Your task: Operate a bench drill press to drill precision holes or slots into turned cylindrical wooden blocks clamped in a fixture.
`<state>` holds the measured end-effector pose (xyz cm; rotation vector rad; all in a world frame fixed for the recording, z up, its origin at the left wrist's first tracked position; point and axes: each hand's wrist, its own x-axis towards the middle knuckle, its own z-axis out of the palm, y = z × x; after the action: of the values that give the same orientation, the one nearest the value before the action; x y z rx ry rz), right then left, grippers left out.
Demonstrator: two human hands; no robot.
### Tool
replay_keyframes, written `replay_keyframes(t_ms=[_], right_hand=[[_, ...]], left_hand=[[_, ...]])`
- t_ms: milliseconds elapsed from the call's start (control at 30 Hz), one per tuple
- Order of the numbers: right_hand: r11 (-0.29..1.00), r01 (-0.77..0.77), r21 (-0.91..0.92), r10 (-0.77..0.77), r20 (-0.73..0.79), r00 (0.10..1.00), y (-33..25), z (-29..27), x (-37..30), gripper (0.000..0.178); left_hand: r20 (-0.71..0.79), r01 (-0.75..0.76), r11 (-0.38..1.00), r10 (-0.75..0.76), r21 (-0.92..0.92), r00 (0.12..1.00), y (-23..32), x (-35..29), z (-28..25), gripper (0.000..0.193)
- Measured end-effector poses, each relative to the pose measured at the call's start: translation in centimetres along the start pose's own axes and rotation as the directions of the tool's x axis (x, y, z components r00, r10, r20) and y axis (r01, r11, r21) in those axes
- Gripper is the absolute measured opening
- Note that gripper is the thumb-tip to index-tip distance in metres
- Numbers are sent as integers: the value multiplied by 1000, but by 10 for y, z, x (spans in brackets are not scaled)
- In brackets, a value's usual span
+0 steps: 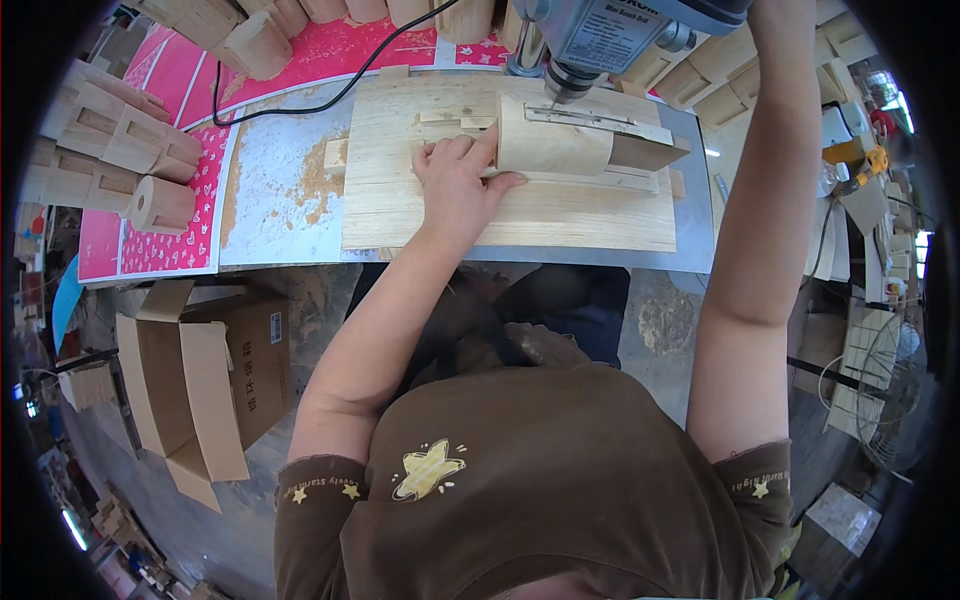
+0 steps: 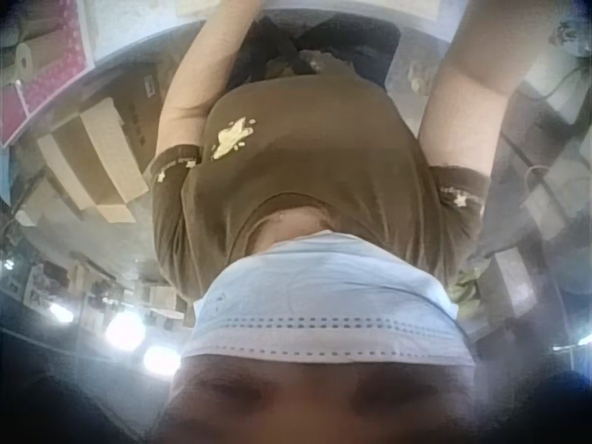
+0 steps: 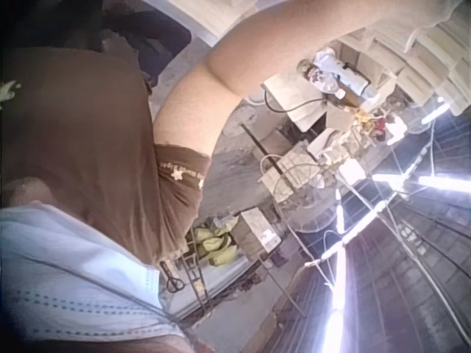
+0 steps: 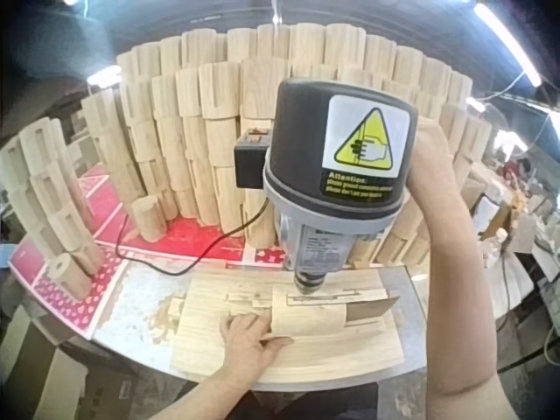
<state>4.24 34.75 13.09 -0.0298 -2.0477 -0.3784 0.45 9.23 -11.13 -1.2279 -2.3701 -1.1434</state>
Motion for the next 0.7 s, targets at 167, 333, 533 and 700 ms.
replay_keyframes(t_ms=[167,333,533,700], right_hand=[[912,-300,281,275,123,953,-56,-72,-23,21],[631,-582,513,531,262,806,-108,-88,-99,17],[699,-428,573,493,48,869,-121,-31,-164,15],[764,-363,534,428,3,904,-115,-22,-169,14]], left_hand=[[-19,16,1000,-16,20,1000,-3,-4,-6,64],[11,6,999,-6,38,1000,1,0,-6,60],[-13,-19,999,19,43,1000,0,1,-3,59],[-7,-16,999,16,28,1000,1,2,-2,60]])
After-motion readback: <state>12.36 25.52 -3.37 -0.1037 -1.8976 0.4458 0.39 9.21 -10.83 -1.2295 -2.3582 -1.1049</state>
